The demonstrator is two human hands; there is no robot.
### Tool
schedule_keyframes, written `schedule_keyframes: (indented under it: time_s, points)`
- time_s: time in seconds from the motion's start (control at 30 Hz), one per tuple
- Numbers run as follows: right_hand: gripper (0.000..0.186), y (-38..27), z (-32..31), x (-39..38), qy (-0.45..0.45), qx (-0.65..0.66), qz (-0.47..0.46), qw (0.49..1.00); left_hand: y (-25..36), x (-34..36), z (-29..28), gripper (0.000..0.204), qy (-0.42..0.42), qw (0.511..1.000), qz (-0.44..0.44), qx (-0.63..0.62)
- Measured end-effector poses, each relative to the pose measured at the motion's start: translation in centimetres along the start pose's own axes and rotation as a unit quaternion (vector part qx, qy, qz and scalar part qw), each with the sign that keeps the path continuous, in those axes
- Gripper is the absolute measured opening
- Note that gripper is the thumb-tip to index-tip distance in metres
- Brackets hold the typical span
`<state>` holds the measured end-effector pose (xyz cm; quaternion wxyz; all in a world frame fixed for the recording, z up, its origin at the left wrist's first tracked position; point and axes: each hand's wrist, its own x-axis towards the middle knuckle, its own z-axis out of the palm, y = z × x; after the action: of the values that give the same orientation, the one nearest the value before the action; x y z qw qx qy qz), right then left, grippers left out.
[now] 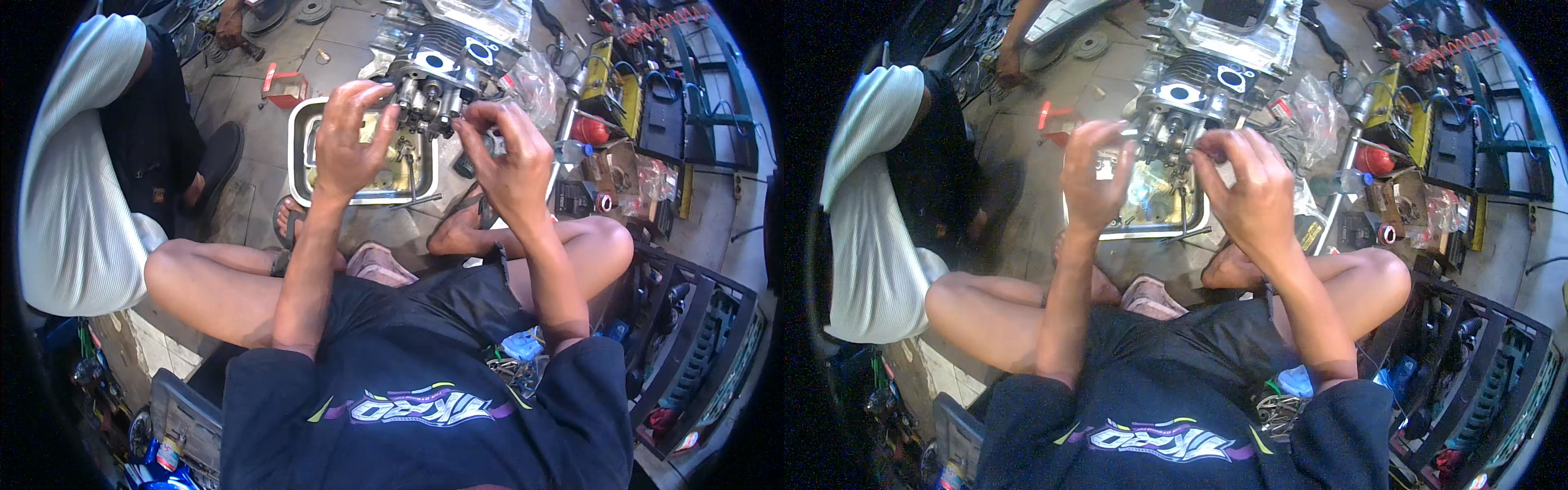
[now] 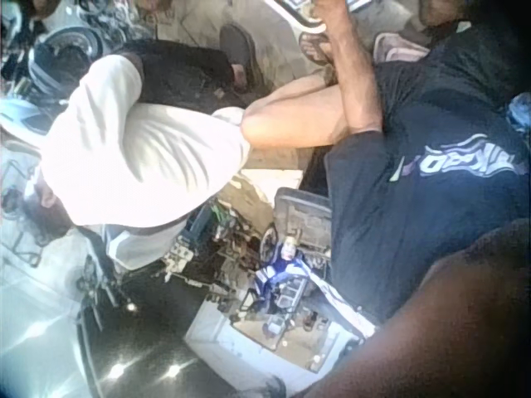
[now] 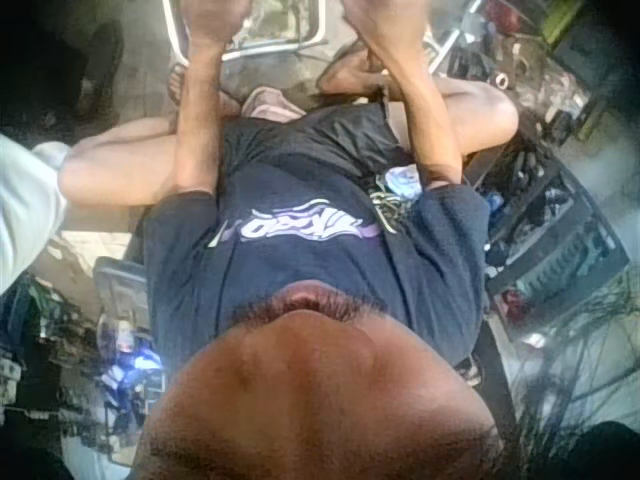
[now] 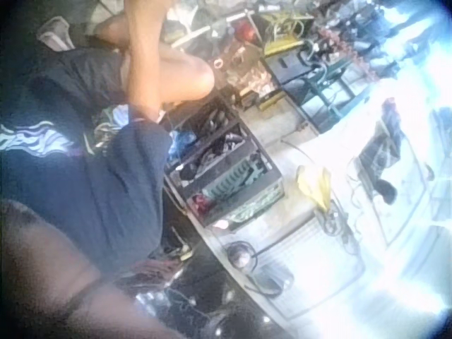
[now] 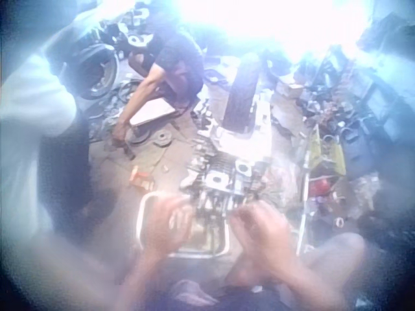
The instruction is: The person uses a T-handle socket wrench to loosen and remove bolts from a motorcycle engine cylinder head, then uses their hands to manipulate small components within the engine assembly.
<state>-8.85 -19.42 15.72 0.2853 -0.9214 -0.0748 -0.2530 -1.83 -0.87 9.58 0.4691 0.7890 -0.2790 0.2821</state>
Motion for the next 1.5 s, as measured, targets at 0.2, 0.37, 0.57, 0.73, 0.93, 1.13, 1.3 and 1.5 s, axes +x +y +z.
schedule_keyframes:
  time_s: [0.2, 0.37, 0.57, 0.73, 0.93, 1.13, 1.3, 1.5]
  points:
    - [0.024, 1.3, 2.7, -1.8, 0.044, -0.122, -0.090, 0.987, -0.2, -2.9, 2.1, 0.034, -0.006, 1.000, 0.008, 0.028]
    - [0.026, 2.4, 4.1, -2.5, 0.077, -0.152, -0.110, 0.979, -1.0, -3.7, 3.0, 0.033, 0.021, 1.000, -0.012, 0.013]
    - [0.026, 2.6, 4.5, -2.4, 0.084, -0.156, -0.133, 0.975, -1.0, -3.4, 3.6, 0.027, 0.052, 0.998, -0.016, 0.010]
    - [0.023, 1.4, 3.7, -2.4, 0.042, -0.163, -0.146, 0.975, -1.0, -3.5, 4.3, 0.029, 0.065, 0.998, -0.021, 0.002]
    - [0.028, 2.8, 4.7, -3.1, 0.054, -0.158, -0.108, 0.980, -1.2, -3.3, 4.4, 0.028, 0.067, 0.997, -0.002, 0.039]
    - [0.033, 2.0, 4.1, -2.7, 0.026, -0.125, -0.158, 0.979, -1.2, -2.9, 4.5, 0.025, 0.042, 0.995, 0.009, 0.089]
    - [0.030, 2.8, 4.6, -3.1, 0.054, -0.122, -0.129, 0.983, -1.0, -2.3, 4.5, 0.022, 0.033, 0.991, 0.036, 0.128]
    - [0.027, 1.9, 4.6, -3.2, 0.032, -0.067, -0.160, 0.984, -0.9, -2.2, 3.9, 0.020, -0.004, 0.991, 0.021, 0.131]
